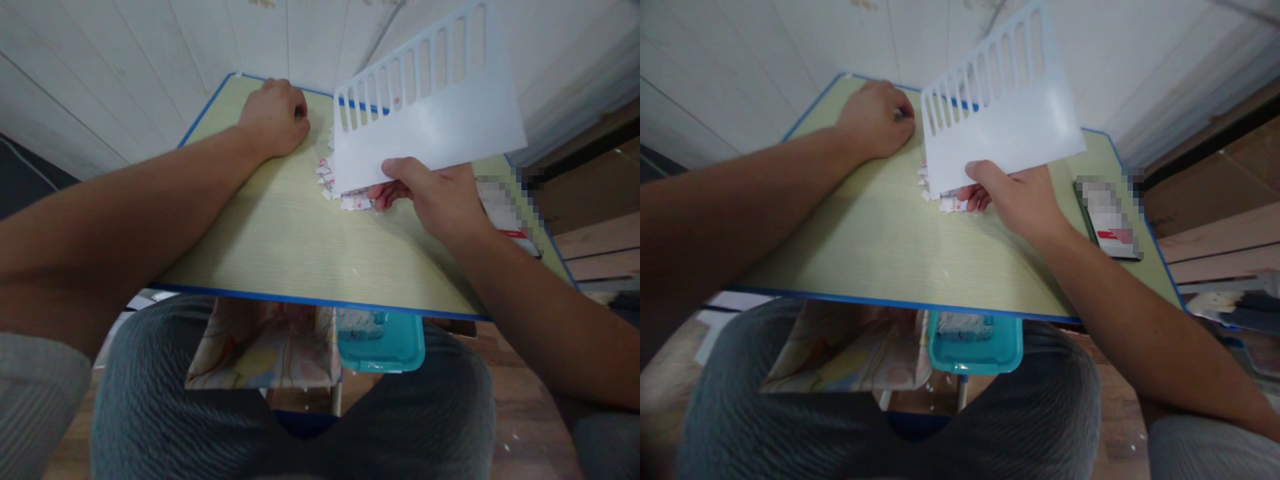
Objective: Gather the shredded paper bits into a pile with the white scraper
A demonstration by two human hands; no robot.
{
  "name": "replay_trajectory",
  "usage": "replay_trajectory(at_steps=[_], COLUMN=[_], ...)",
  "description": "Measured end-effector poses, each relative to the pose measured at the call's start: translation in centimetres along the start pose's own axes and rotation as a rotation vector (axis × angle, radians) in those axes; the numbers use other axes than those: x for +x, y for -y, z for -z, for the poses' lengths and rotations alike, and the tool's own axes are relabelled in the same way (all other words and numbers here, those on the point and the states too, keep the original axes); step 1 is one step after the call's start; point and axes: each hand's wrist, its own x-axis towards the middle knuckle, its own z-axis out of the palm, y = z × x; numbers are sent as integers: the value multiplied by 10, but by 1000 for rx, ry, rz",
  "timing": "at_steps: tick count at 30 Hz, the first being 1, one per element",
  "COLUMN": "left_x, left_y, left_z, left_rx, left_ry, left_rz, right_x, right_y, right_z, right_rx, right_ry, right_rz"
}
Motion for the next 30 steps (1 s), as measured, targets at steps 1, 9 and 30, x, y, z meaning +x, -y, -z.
replay_trajectory(at_steps=[1, 9, 30], left_x=[-1, -4, -1], left_y=[-1, -6, 5], left_z=[0, 2, 3], left_rx=[3, 68, -92], left_ry=[-7, -18, 33], left_rz=[-6, -9, -14], right_x=[0, -2, -14], right_y=[-1, -1, 12], right_z=[0, 0, 5], right_rx=[-4, 34, -282], right_ry=[-4, -1, 160], right_rz=[1, 2, 37])
